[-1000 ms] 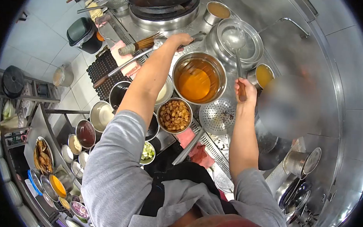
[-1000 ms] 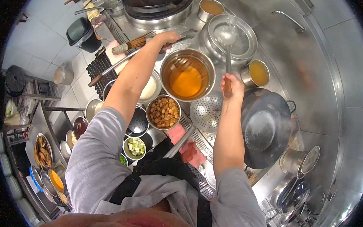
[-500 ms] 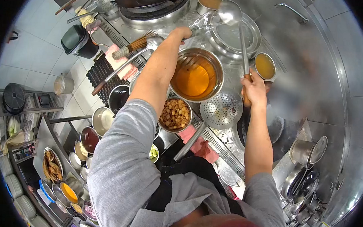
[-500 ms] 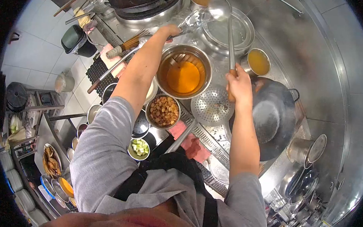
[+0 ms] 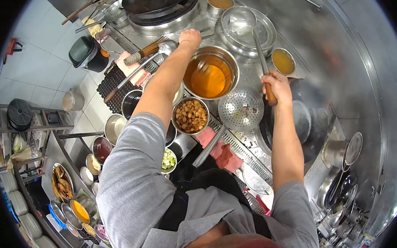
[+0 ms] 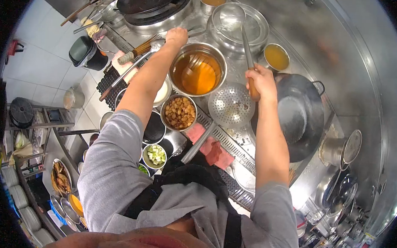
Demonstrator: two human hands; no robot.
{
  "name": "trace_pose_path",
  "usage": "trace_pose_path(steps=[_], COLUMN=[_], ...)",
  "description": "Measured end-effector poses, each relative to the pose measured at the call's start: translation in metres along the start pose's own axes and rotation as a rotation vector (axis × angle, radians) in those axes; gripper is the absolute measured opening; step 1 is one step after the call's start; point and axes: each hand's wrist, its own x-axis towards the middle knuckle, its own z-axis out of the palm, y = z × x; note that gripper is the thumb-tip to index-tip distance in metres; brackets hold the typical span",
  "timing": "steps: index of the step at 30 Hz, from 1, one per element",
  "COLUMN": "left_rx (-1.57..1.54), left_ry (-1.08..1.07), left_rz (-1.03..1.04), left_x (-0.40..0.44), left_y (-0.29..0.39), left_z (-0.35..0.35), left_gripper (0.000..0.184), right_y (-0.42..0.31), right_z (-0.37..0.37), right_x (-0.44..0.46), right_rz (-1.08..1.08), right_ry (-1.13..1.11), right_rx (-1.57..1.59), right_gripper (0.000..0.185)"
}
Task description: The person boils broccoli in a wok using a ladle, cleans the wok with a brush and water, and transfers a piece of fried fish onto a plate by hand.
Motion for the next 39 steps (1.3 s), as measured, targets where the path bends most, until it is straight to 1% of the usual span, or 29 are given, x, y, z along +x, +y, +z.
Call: trace_pose_path(steps=[1,2,4,5,6,7,8,10,12,14,15,17,18,19,20,21,22,23,24,25,26,28,30,32,33,34,36,38,39], left_rx=[0.004,-0.057,-0.173,-0.228,-0.302,-0.175,-0.308,-0.498,-0.688,-0.962,-0.992,-1.063,-1.083,-1.098,-1.108,-0.973,-0.849,-0.784,-0.719,-0.713,-0.705,-0.688,-0.695,-0.81,-0.919,-1.029,-1.123,-1.339,-1.356], left_ry=[-0.002,0.013,0.019,0.01,0.069,0.095,0.062,0.09,0.106,0.07,0.02,0.024,-0.05,-0.024,0.001,-0.128,-0.263,-0.367,-0.468,-0.535,-0.607,-0.775,-0.909,-0.863,-0.794,-0.72,-0.507,-0.588,-0.606], left_rz=[0.009,-0.063,-0.22,-0.301,-0.27,-0.157,-0.101,-0.235,-0.211,-0.145,-0.157,-0.195,-0.166,-0.211,-0.265,-0.279,-0.282,-0.351,-0.405,-0.413,-0.414,-0.489,-0.479,-0.587,-0.681,-0.775,-0.849,-0.92,-0.97], left_x=[-0.003,-0.006,-0.025,-0.036,-0.003,0.037,-0.019,-0.074,-0.143,-0.242,-0.285,-0.386,-0.428,-0.472,-0.515,-0.552,-0.586,-0.619,-0.65,-0.68,-0.706,-0.743,-0.751,-0.745,-0.729,-0.709,-0.668,-0.614,-0.593], left_y=[0.002,0.002,0.005,0.006,-0.019,-0.046,-0.029,-0.008,0.008,0.038,0.044,0.073,0.075,0.089,0.102,0.102,0.101,0.103,0.107,0.11,0.11,0.101,0.094,0.076,0.071,0.065,0.042,0.033,0.016], left_z=[-0.002,-0.005,-0.025,-0.038,-0.003,0.03,-0.027,-0.076,-0.103,-0.122,-0.117,-0.118,-0.106,-0.092,-0.079,-0.072,-0.066,-0.06,-0.055,-0.05,-0.041,0.007,0.062,0.166,0.207,0.248,0.345,0.349,0.408], left_gripper=[0.032,0.032,0.036,0.039,0.044,0.047,0.064,0.069,0.066,0.058,0.056,0.055,0.059,0.061,0.063,0.065,0.067,0.066,0.066,0.065,0.064,0.063,0.064,0.066,0.068,0.071,0.056,0.052,0.047], right_y=[0.005,0.014,0.032,0.039,0.049,0.064,0.082,0.083,0.129,0.161,0.199,0.241,0.274,0.299,0.312,0.317,0.34,0.346,0.343,0.368,0.381,0.399,0.398,0.36,0.392,0.391,0.401,0.396,0.358], right_z=[-0.01,-0.019,-0.04,-0.063,-0.093,-0.125,-0.155,-0.199,-0.257,-0.3,-0.325,-0.353,-0.365,-0.366,-0.371,-0.361,-0.364,-0.357,-0.345,-0.348,-0.344,-0.334,-0.331,-0.301,-0.326,-0.331,-0.348,-0.35,-0.314], right_x=[0.005,0.004,-0.006,-0.014,-0.025,-0.04,-0.061,-0.122,-0.175,-0.237,-0.262,-0.322,-0.347,-0.373,-0.4,-0.425,-0.442,-0.461,-0.475,-0.485,-0.491,-0.5,-0.501,-0.496,-0.496,-0.496,-0.489,-0.483,-0.476], right_rz=[-0.061,-0.057,-0.565,-0.525,-0.475,-0.488,-0.499,-0.161,-0.189,-0.015,-0.101,-0.009,0.014,0.051,0.059,0.116,0.044,0.118,0.206,0.205,0.203,0.194,0.29,0.41,0.3,0.33,0.253,0.325,0.449], right_ry=[-0.06,-0.053,0.26,0.31,0.36,0.43,0.5,0.469,0.59,0.531,0.582,0.609,0.645,0.687,0.567,0.563,0.532,0.487,0.457,0.456,0.432,0.48,0.456,0.458,0.426,0.398,0.419,0.413,0.432], right_rx=[-0.212,-0.205,-1.053,-1.117,-1.18,-1.198,-1.219,-1.087,-0.894,-0.652,-0.594,-0.626,-0.587,-0.394,-0.422,-0.396,-0.456,-0.393,-0.452,-0.475,-0.477,-0.469,-0.604,-0.716,-0.819,-0.782,-1.027,-0.964,-0.907], right_gripper=[0.035,0.035,0.046,0.047,0.048,0.052,0.055,0.06,0.05,0.043,0.04,0.039,0.033,0.024,0.015,0.01,0.009,0.012,0.031,0.052,0.052,0.066,0.069,0.07,0.07,0.067,0.064,0.062,0.063])
